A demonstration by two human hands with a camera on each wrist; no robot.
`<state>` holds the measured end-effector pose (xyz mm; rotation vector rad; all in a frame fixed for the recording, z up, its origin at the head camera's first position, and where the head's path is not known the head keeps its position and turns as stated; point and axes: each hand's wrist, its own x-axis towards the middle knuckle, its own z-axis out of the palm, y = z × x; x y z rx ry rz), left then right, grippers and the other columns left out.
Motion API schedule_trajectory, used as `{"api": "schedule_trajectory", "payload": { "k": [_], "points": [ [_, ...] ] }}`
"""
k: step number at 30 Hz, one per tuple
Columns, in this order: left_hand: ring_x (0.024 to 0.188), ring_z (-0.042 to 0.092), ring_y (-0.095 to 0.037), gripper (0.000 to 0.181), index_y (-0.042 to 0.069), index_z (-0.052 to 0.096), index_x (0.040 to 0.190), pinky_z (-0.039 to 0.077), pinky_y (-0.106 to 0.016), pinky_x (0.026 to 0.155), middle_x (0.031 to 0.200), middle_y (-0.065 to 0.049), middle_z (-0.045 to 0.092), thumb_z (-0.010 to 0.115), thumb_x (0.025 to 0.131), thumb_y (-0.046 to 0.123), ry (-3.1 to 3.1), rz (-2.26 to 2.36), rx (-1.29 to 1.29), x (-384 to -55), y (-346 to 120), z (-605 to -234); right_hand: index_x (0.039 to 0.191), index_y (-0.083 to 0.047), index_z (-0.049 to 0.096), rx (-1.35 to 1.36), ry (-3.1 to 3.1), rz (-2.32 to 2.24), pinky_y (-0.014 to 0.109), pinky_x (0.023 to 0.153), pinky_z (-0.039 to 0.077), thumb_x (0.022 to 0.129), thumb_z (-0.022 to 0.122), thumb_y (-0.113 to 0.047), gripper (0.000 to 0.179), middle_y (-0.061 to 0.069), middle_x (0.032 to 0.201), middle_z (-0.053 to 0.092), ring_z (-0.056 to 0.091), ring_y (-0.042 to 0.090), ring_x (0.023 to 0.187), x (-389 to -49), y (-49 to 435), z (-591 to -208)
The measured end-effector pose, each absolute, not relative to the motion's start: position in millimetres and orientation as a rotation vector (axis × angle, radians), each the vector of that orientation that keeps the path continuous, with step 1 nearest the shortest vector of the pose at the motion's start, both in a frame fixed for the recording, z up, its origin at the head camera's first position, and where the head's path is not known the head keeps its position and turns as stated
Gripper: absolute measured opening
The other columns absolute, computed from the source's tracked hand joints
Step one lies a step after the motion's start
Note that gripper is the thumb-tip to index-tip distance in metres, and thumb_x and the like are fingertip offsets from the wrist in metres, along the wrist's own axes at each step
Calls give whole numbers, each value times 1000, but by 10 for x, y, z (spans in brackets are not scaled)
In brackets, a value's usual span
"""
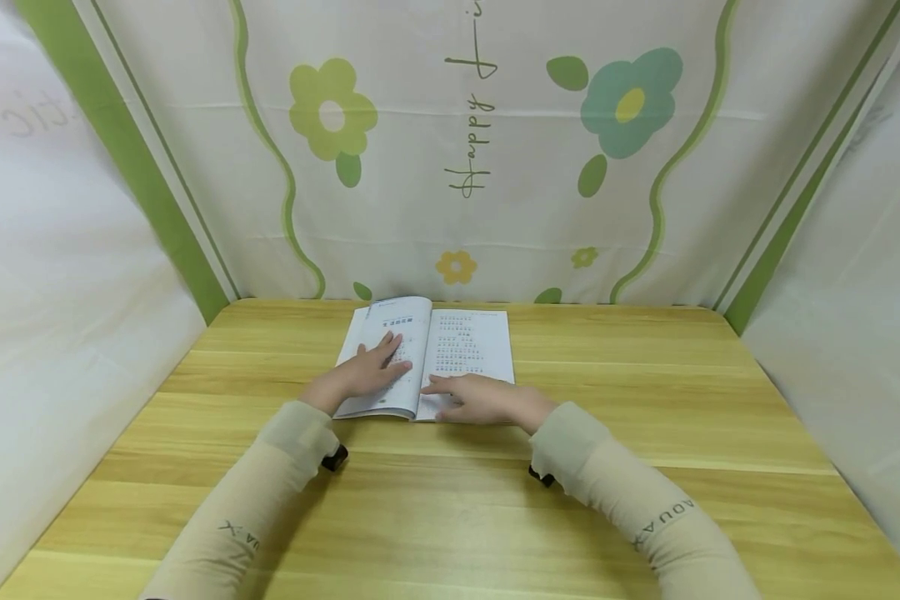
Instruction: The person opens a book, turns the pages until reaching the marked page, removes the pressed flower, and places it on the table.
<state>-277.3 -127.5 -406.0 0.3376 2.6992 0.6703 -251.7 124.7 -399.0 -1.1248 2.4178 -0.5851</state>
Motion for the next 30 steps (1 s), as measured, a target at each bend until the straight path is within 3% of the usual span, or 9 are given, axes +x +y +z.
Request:
{"api": "schedule_trajectory", "payload": {
  "k": [5,9,14,21,24,28,30],
  "points": [
    [148,-2,-58,84,15,12,166,11,-73,115,171,-7,4,47,104,58,2680,666,276,-2760,-1270,-4051,153,-8,48,-1078,2398,-536,50,121,25,99,71,-28,62,14,165,29,28,34,151,-2547,1425,-4006],
    [147,-2,-61,86,22,10,167,11,-74,115,171,-11,4,53,102,58,2666,675,279,-2754,-1270,-4024,153,-7,48,-1015,2394,-540,55,121,21,96,75,-26,67,16,166,26,20,39,153,-2571,1562,-4016],
    [143,-4,-66,79,29,13,167,6,-76,113,170,-18,1,53,103,55,2652,653,335,-2761,-1281,-4019,155,-5,45,-987,2388,-531,58,120,22,94,78,-19,70,19,167,22,18,43,152,-2591,1695,-4000],
    [144,-5,-65,76,28,16,166,3,-75,114,169,-19,0,52,104,54,2641,618,334,-2776,-1326,-4031,155,-6,45,-945,2388,-534,58,120,22,90,80,-11,73,20,168,18,17,44,152,-2619,1785,-3990],
    [145,-5,-63,76,27,16,166,1,-73,115,169,-19,0,51,104,55,2635,601,340,-2787,-1337,-4037,155,-7,45,-934,2398,-515,53,117,30,90,79,-11,74,20,168,17,26,41,150,-2622,1819,-3973],
    [144,-4,-64,77,27,16,166,3,-74,115,169,-20,1,51,104,55,2634,594,344,-2793,-1349,-4047,156,-10,45,-914,2403,-481,44,103,40,91,79,-15,73,20,168,18,46,33,138,-2632,1853,-3940],
    [144,-3,-64,77,27,16,166,4,-74,115,169,-20,1,51,104,56,2634,590,345,-2794,-1350,-4054,155,-11,47,-904,2395,-475,38,90,45,92,79,-17,71,21,167,19,61,23,108,-2644,1870,-3924]
  ]
}}
